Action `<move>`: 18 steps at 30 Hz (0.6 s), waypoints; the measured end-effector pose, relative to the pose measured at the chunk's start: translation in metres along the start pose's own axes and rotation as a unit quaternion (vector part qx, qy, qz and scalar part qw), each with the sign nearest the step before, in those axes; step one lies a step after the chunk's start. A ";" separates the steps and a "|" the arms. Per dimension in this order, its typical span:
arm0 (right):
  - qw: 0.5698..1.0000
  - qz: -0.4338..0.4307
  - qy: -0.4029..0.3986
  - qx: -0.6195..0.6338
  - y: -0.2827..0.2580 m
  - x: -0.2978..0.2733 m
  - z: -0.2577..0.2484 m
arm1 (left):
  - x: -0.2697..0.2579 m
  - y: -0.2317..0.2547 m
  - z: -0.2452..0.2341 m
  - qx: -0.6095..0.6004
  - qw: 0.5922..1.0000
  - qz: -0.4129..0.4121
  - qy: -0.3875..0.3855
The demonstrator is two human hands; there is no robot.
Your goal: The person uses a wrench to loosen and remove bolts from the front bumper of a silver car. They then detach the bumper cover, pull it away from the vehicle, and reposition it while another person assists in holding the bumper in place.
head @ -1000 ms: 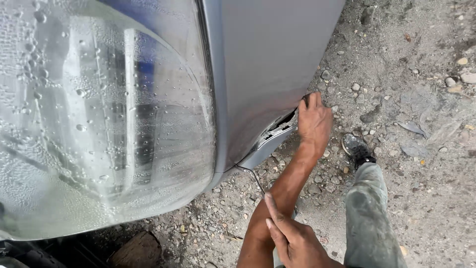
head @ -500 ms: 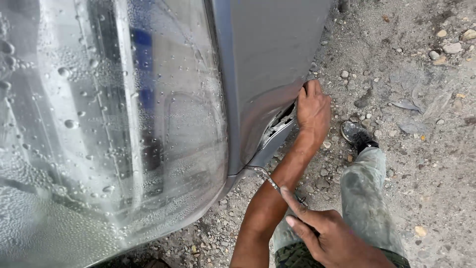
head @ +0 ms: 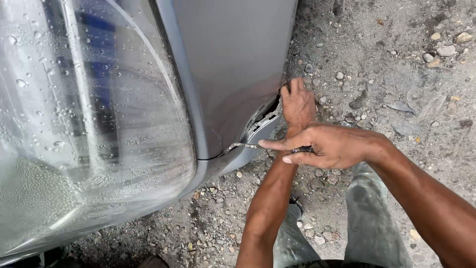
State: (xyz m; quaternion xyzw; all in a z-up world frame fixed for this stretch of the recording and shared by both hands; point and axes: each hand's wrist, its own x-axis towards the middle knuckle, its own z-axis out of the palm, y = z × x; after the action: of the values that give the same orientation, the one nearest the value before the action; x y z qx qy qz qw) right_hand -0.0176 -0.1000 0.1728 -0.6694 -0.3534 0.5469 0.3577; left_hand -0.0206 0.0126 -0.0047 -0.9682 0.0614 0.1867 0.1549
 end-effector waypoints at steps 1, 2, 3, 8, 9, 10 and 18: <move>1.000 -0.004 -0.004 0.002 -0.001 0.000 -0.002 | -0.002 0.000 -0.002 0.002 1.000 -0.003 -0.004; 0.999 -0.029 0.004 0.014 -0.001 0.001 -0.005 | -0.002 -0.001 -0.003 0.009 1.000 -0.007 -0.006; 0.998 -0.055 0.015 0.026 -0.001 0.001 -0.010 | 0.000 -0.002 -0.006 0.019 1.000 -0.011 -0.006; 0.998 0.005 -0.042 -0.035 -0.019 -0.002 -0.047 | 0.010 0.003 0.010 -0.004 0.999 -0.026 -0.019; 0.998 -0.006 -0.046 -0.045 -0.015 0.002 -0.050 | 0.011 0.001 0.012 -0.008 1.000 -0.023 -0.014; 0.998 -0.010 -0.049 -0.047 -0.011 0.005 -0.049 | 0.009 0.000 0.007 -0.007 0.999 -0.028 -0.016; 0.969 -0.159 0.119 0.144 -0.010 -0.023 0.033 | 0.002 -0.002 -0.020 0.024 0.998 -0.032 -0.055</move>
State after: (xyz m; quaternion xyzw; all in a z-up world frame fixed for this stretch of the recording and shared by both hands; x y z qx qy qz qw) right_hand -0.0542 -0.1116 0.1874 -0.6063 -0.3274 0.4446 0.5723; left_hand -0.0116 0.0079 0.0128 -0.9540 0.0258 0.2331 0.1868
